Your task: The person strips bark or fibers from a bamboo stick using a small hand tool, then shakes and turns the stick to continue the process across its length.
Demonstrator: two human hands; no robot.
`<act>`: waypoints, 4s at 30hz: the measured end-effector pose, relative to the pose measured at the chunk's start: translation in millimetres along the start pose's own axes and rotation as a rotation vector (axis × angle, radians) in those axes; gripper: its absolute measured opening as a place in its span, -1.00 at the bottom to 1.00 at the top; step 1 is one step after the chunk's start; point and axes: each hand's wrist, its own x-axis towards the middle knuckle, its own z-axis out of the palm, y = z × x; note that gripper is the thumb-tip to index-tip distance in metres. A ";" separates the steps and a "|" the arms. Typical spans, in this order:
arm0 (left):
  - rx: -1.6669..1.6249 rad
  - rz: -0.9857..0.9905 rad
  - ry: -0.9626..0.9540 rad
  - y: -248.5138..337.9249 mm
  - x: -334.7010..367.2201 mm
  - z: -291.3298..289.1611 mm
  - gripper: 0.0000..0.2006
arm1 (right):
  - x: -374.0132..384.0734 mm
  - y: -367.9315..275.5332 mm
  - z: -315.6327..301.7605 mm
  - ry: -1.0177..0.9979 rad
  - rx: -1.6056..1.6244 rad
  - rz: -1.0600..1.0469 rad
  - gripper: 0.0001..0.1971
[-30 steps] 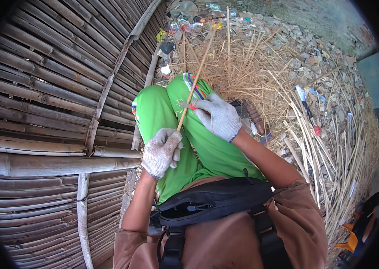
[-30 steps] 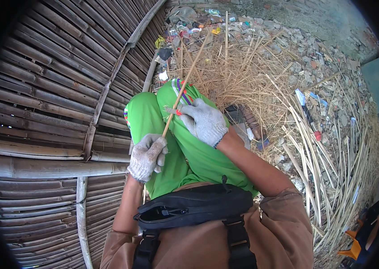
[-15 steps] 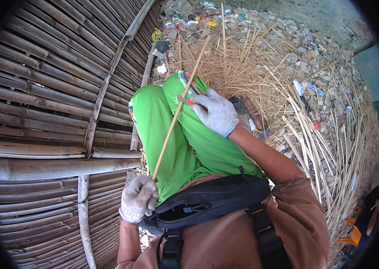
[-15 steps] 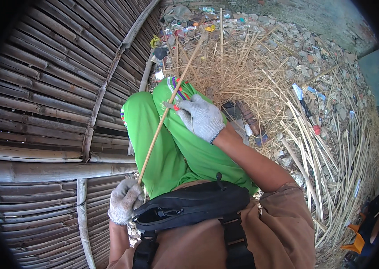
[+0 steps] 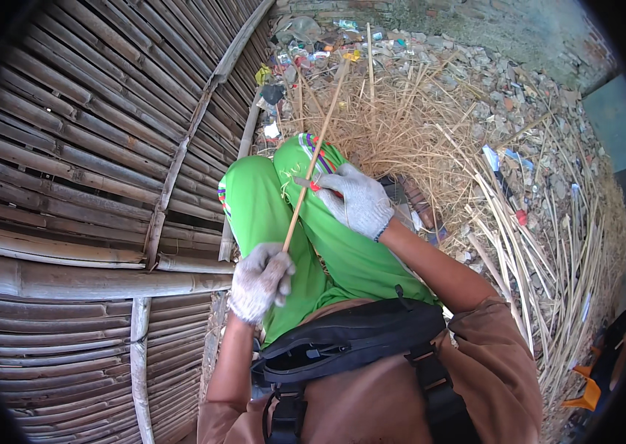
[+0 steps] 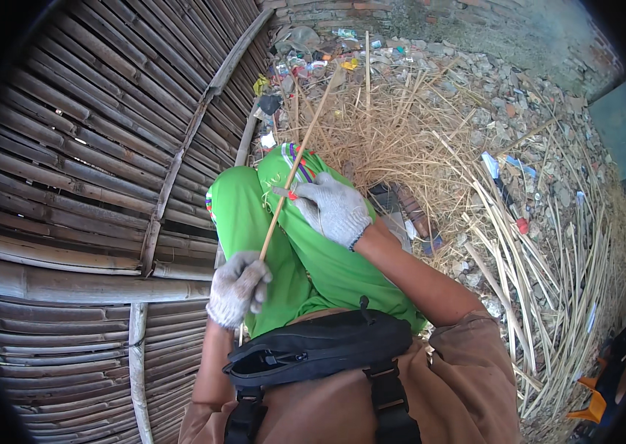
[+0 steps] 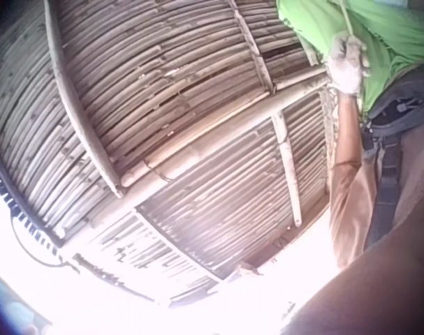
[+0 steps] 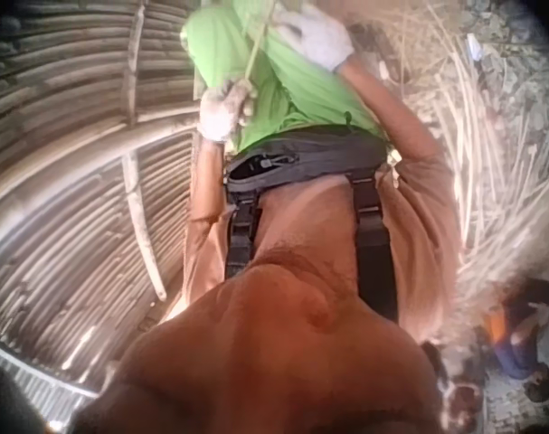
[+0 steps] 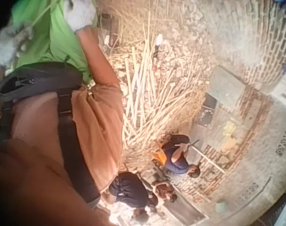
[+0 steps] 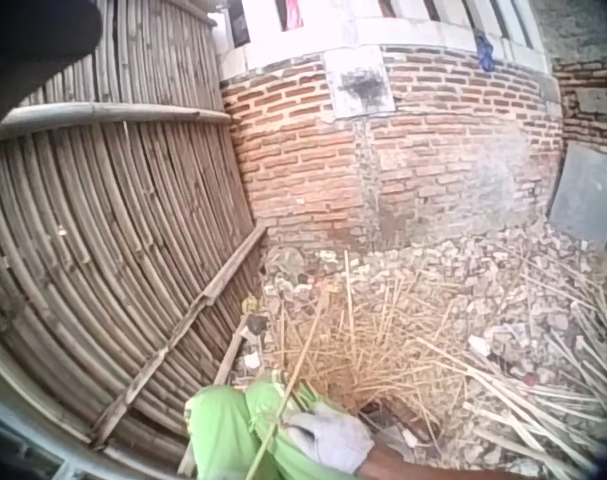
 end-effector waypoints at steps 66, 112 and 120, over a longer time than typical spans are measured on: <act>-0.205 -0.009 0.051 -48.2 -92.3 -42.5 -0.79 | 4.4 2.5 8.0 0.003 -0.047 0.027 -0.73; -0.377 -0.041 0.003 -34.5 -50.6 -20.4 -0.78 | 28.1 15.1 -2.2 -0.270 -0.236 0.056 -0.60; -0.414 -0.022 0.033 -71.7 -139.0 -79.2 -0.71 | 26.8 15.1 2.2 -0.198 -0.252 0.002 -0.61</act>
